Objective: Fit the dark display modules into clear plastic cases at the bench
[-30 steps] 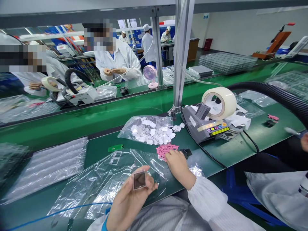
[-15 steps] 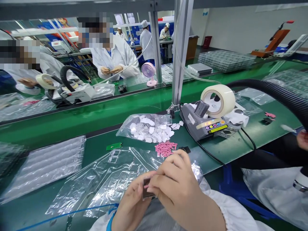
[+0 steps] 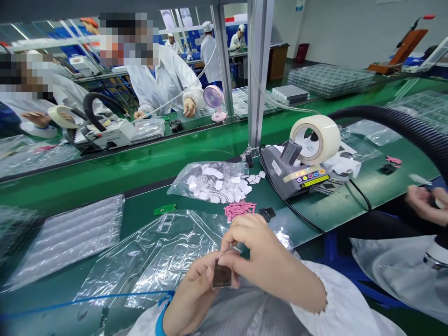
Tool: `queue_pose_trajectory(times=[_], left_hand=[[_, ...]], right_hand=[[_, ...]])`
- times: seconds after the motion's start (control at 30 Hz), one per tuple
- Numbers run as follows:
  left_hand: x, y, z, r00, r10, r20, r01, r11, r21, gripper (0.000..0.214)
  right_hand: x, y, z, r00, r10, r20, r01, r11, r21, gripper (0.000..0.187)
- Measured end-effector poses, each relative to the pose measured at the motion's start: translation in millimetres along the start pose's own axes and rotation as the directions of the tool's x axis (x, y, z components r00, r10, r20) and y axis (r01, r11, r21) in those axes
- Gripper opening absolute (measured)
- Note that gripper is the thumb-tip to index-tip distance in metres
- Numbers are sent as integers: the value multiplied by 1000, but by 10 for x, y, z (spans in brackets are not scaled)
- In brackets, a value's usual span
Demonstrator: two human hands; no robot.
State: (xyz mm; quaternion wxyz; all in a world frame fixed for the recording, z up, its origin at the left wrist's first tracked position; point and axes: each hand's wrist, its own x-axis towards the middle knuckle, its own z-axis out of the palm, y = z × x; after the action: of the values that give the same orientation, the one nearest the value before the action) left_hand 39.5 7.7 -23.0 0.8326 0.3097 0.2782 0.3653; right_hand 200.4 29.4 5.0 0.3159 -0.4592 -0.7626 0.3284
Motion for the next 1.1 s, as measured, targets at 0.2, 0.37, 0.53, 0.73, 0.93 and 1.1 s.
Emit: queue_pose_trajectory(times=[0.2, 0.37, 0.53, 0.73, 0.93, 1.1], left_hand=[[-9, -46, -71, 999, -43, 19, 46, 983, -175, 40], [-15, -71, -190, 999, -43, 22, 47, 949, -311, 34], [-19, -73, -290, 997, -72, -2, 66, 919, -388, 30], [-68, -56, -339, 996, -63, -67, 31, 916, -400, 26], [-80, -64, -341, 999, -10, -52, -13, 912, -410, 26], [20, -71, -313, 996, -27, -83, -9, 914, -405, 24]], right_hand=[[99, 228, -5, 980, 178, 91, -197, 931, 306, 25], [256, 802, 20, 945, 318, -77, -313, 947, 67, 26], [561, 1403, 60, 872, 419, -253, -471, 859, -201, 18], [1019, 1620, 128, 827, 450, -337, -548, 780, -302, 28], [1108, 1596, 71, 824, 447, -348, -542, 801, -254, 23], [753, 1222, -92, 878, 415, -241, -444, 892, -81, 17]])
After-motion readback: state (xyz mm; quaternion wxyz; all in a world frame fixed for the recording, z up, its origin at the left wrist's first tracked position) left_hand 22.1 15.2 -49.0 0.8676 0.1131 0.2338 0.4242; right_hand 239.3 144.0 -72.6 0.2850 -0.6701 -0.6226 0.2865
